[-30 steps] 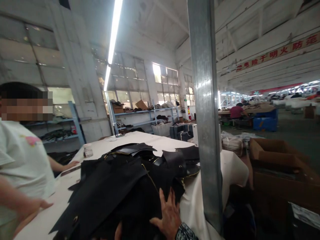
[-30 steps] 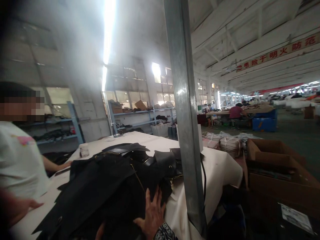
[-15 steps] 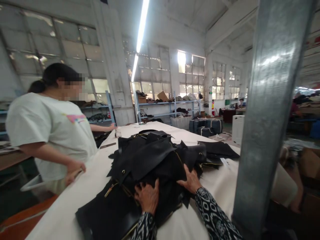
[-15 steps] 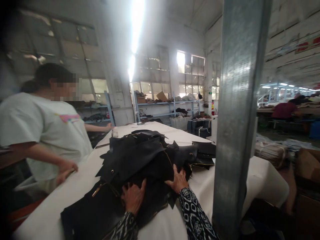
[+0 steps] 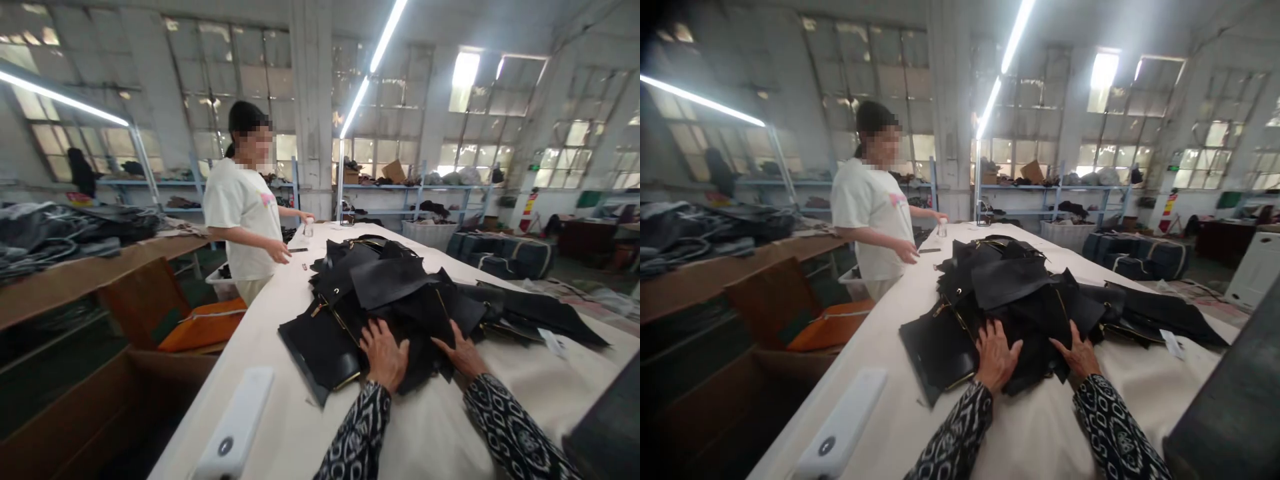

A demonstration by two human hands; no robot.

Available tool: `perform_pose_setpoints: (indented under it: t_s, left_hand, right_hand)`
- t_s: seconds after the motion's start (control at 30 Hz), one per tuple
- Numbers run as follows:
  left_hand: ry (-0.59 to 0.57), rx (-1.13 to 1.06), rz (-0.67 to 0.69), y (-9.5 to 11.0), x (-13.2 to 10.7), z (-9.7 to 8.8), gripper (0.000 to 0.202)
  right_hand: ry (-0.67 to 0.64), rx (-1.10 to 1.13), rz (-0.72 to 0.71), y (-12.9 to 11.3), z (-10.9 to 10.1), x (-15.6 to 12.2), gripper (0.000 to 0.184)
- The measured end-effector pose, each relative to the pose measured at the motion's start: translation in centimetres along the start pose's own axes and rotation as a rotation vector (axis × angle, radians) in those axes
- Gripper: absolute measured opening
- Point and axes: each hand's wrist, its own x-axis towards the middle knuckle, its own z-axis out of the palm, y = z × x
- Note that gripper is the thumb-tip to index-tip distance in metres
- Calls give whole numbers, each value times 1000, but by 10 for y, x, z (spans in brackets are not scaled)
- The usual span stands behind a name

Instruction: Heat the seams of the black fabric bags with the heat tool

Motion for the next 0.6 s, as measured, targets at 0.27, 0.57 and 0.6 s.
perform_pose_setpoints:
  t_s: [0.27,0.57,0.6]
  left_hand:
    - [216,212,24,-155,-140,-114,63]
    - [110,-328,-559,-278,-149,-141,78]
    - [161,-366,-528,-278,-149,-135,76]
  right_hand:
    - [70,-84,-119,-14,-26,-72,69]
    - [-31,-78,-575,-167,17,-205,58]
    - [-69,-65,-646,-188,27,-215,57]
